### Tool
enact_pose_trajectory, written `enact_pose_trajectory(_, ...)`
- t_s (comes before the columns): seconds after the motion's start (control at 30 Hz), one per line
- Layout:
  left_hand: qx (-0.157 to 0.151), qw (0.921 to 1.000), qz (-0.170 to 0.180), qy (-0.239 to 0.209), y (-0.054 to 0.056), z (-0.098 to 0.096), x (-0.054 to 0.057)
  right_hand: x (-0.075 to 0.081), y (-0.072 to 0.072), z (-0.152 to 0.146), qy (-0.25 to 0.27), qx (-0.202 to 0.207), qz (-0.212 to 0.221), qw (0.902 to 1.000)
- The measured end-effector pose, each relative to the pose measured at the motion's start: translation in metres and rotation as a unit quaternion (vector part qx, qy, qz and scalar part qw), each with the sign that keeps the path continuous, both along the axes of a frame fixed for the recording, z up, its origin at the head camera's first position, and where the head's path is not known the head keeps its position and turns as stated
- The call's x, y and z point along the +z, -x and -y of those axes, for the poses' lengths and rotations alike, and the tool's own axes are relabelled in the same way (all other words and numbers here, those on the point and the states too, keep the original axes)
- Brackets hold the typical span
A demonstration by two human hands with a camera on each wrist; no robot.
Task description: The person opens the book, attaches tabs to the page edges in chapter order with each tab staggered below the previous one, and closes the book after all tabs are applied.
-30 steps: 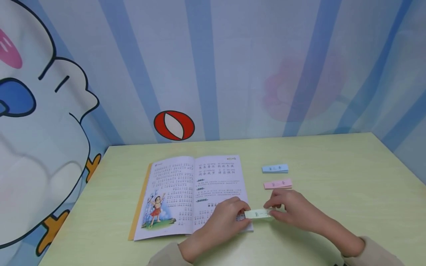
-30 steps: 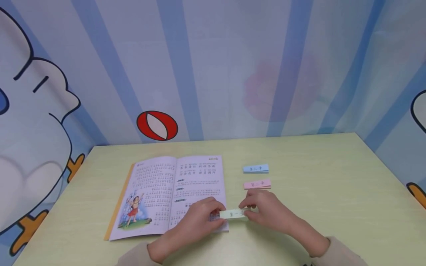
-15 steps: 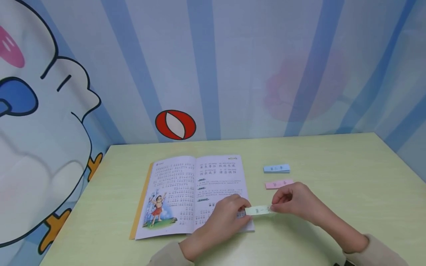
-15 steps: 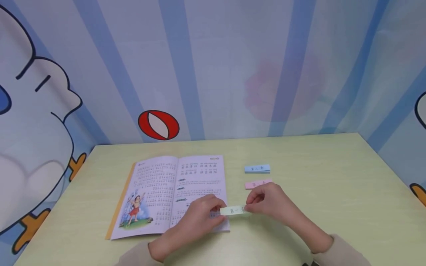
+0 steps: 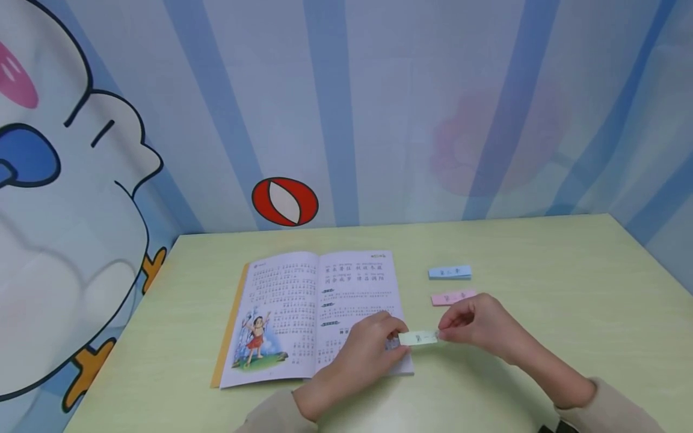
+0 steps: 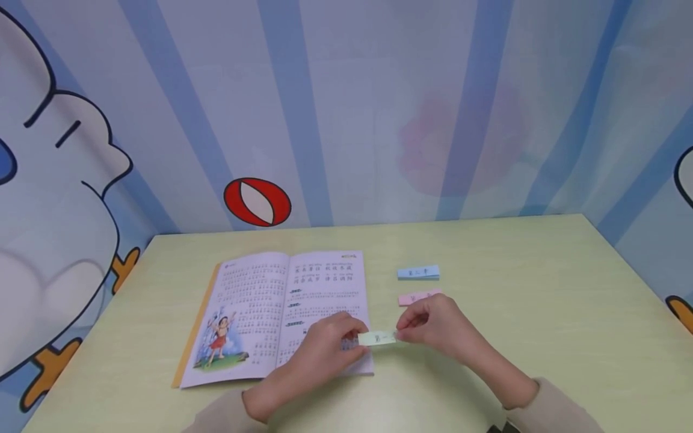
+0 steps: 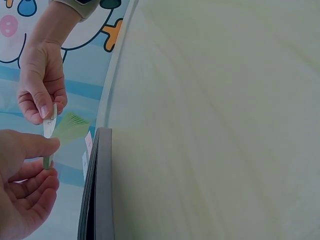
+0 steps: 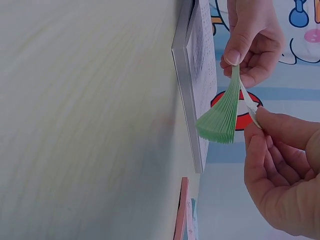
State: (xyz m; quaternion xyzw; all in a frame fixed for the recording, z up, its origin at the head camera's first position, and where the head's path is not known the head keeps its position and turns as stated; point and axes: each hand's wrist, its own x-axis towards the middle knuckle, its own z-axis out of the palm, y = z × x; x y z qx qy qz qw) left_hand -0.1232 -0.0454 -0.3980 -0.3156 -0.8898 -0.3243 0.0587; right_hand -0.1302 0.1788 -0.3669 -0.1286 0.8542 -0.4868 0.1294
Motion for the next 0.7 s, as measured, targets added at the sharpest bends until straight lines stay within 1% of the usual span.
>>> enact_pose_trajectory(0.23, 0.004, 1.0, 0.009, -0.001, 0.0004, -0.0003, 0.0007, -0.0012, 0.0005, -0.0014, 0.019, -0.003, 0.015, 0.9997)
enact_pose_trajectory(0.5, 0.008, 0.9999, 0.002, -0.01, 0.0017, -0.0004, 0.0012, -0.0015, 0.0011, -0.0022, 0.053, -0.026, 0.062, 0.9963)
enact_pose_trajectory(0.6, 0.009, 0.9999, 0.004, -0.012, 0.0017, -0.0003, 0.0011, -0.0004, 0.0001, -0.0022, 0.061, -0.025, 0.071, 0.9953)
enact_pose_trajectory(0.7, 0.01, 0.9999, 0.006, -0.013, 0.0017, 0.0, 0.0007, 0.0012, -0.0013, -0.0018, 0.062, -0.018, 0.069, 0.9955)
